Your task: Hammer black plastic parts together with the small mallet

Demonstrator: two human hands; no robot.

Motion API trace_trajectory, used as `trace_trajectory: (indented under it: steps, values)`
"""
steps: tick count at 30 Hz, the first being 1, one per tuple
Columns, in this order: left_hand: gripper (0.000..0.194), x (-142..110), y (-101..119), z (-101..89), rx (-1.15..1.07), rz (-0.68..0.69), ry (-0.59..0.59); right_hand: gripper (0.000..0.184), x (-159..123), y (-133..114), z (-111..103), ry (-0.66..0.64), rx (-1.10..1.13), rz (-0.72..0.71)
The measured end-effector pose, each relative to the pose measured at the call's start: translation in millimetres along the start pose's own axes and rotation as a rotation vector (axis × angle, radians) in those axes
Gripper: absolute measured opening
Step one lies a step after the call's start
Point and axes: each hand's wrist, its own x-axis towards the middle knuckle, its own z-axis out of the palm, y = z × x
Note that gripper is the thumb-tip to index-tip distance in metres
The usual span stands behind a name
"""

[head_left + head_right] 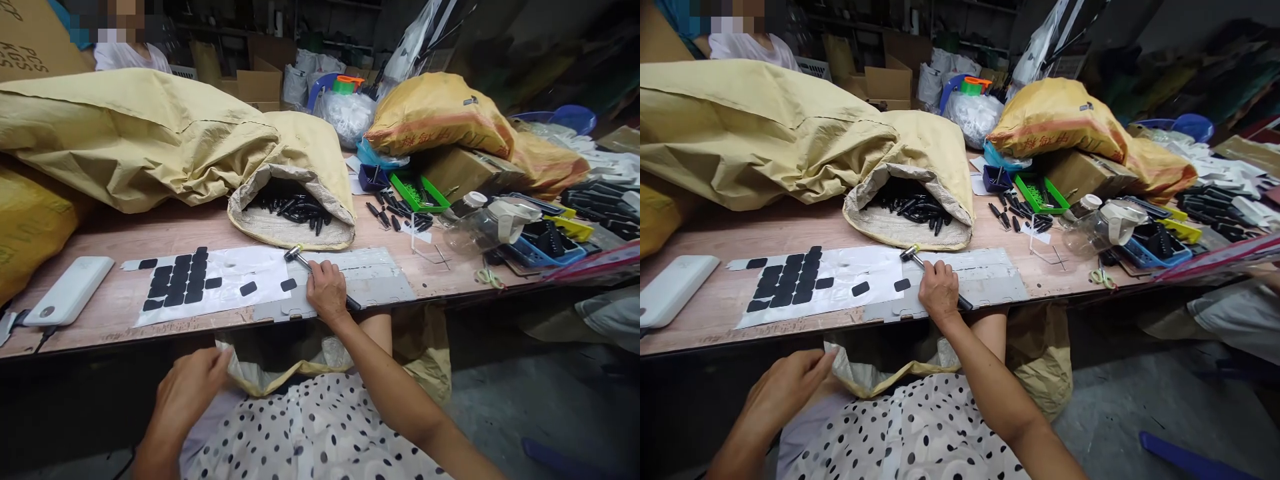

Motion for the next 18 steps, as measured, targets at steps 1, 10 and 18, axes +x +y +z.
trace_trajectory:
  steps: [1, 10, 18]
  values:
    - [0.050, 0, 25, -4.9, -0.018, 0.085, -0.063, 0.032, 0, 0, 0, 0.001, 0.000, 0.000]
    - [0.027, 185, 218, 10.4, -0.094, 0.400, 0.333, 0.033, -2, -3, -3, 0.001, 0.007, -0.005]
    - [0.020, 243, 229, 30.3, 0.024, 0.412, 0.342, 0.030, -1, -8, -4, -0.004, 0.006, 0.013]
